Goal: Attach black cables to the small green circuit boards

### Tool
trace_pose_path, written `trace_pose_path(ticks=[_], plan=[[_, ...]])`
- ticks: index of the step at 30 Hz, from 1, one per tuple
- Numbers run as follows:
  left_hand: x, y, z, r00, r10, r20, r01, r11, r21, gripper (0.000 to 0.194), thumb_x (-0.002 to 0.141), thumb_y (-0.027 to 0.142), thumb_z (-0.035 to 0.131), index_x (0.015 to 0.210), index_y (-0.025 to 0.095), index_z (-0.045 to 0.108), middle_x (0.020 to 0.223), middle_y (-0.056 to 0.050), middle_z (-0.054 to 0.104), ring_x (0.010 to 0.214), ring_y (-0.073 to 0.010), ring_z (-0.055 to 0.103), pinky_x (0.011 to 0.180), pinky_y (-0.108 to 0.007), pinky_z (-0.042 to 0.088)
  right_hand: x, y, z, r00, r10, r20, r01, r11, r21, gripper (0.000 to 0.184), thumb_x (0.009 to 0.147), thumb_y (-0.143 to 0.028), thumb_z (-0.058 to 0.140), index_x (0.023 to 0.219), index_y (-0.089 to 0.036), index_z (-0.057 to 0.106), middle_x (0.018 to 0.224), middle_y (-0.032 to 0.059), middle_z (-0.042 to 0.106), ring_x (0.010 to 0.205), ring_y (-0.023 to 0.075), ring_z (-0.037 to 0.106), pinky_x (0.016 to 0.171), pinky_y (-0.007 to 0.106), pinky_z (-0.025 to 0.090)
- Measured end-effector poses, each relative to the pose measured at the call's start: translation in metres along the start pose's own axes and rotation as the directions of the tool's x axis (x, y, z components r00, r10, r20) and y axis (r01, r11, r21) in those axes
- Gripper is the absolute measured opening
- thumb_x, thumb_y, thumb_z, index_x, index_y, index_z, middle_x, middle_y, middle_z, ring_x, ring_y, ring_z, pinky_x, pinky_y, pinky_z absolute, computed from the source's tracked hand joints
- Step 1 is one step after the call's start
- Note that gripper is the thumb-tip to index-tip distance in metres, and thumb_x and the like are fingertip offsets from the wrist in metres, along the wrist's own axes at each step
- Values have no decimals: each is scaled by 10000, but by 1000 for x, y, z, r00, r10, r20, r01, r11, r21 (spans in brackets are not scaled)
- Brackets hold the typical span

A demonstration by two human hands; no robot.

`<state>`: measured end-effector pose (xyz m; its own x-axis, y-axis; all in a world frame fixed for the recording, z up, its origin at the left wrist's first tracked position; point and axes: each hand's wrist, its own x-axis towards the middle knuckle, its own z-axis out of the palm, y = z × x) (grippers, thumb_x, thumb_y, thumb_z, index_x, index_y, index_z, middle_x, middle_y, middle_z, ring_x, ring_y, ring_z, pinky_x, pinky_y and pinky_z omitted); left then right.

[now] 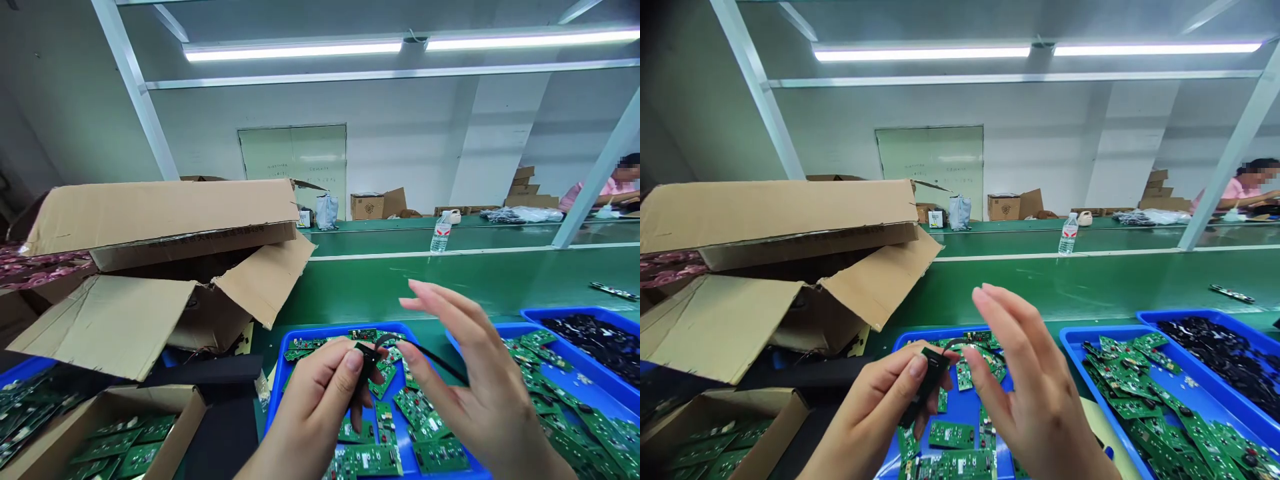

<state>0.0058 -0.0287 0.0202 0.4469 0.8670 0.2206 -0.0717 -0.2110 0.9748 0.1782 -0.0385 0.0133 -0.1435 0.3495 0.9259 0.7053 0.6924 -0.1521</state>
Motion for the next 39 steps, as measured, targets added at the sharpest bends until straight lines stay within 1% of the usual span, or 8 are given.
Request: trace_pose_path(ticks=[2, 6, 10, 13, 21, 26, 31, 39], plan=[[0, -2, -2, 999, 17, -36, -17, 1000, -11, 348, 883, 437, 479, 867, 145, 667, 655, 1, 515, 531, -98, 473, 487, -202, 391, 1, -3, -5, 996, 54, -75, -54, 999, -1, 467, 836, -77, 536, 1281, -199, 463, 1176, 104, 556, 1047, 232, 570, 849, 382, 518], [-1, -1, -5, 994, 57, -94, -54, 998, 27, 301, 887, 377, 497, 1007, 189, 699, 779, -34, 582, 669, -140, 536, 635, -247, 434, 0, -13, -16, 979, 160, -124, -163, 986, -15, 212, 835, -77, 531, 950, -224, 632, 905, 59, 635, 793, 191, 621, 690, 322, 537], [-4, 4, -4, 992, 92, -92, -88, 995, 43, 267, 865, 369, 533, 1009, 237, 716, 878, -52, 623, 814, -184, 550, 748, -278, 433, -2, -18, -17, 974, 177, 143, -192, 976, 100, 154, 857, -142, 501, 812, -207, 632, 744, 39, 650, 668, 166, 619, 575, 259, 526], [-7, 6, -2, 992, 99, -73, -97, 995, 33, 248, 844, 364, 572, 1031, 274, 707, 925, -48, 621, 866, -192, 546, 753, -273, 430, -2, -18, -11, 945, 206, 255, -245, 960, 132, 161, 875, -186, 479, 806, -197, 624, 734, 35, 654, 659, 156, 622, 582, 245, 533], [-10, 6, -4, 991, 127, 46, -129, 991, 46, 317, 836, 254, 598, 1139, 336, 639, 1027, -47, 593, 999, -215, 551, 885, -325, 410, 1, -23, -4, 931, 324, 167, -355, 910, 213, 151, 860, -215, 507, 762, -206, 621, 724, 17, 662, 638, 144, 628, 569, 221, 525], [-9, 5, -3, 978, 203, 42, -207, 971, 119, 343, 819, 212, 624, 1124, 367, 641, 1012, -31, 597, 976, -197, 560, 874, -304, 417, 1, -24, -6, 929, 324, 178, -360, 903, 233, 128, 843, -191, 517, 752, -206, 606, 675, -8, 637, 593, 130, 606, 556, 217, 511], [-6, 2, -2, 966, 258, -25, -247, 947, 206, 316, 802, 202, 648, 1083, 345, 666, 949, -24, 610, 909, -181, 560, 825, -275, 432, 3, -25, -6, 943, 275, 186, -313, 924, 219, 124, 831, -144, 515, 747, -205, 584, 682, -25, 626, 606, 108, 607, 561, 187, 497], [-1, -6, -9, 960, 279, -22, -270, 942, 199, 356, 832, 218, 614, 1165, 344, 610, 991, -26, 602, 929, -177, 576, 817, -274, 451, 2, -20, 3, 953, 228, 200, -277, 923, 266, 114, 852, -131, 516, 790, -203, 579, 723, -13, 635, 677, 116, 622, 630, 194, 501]])
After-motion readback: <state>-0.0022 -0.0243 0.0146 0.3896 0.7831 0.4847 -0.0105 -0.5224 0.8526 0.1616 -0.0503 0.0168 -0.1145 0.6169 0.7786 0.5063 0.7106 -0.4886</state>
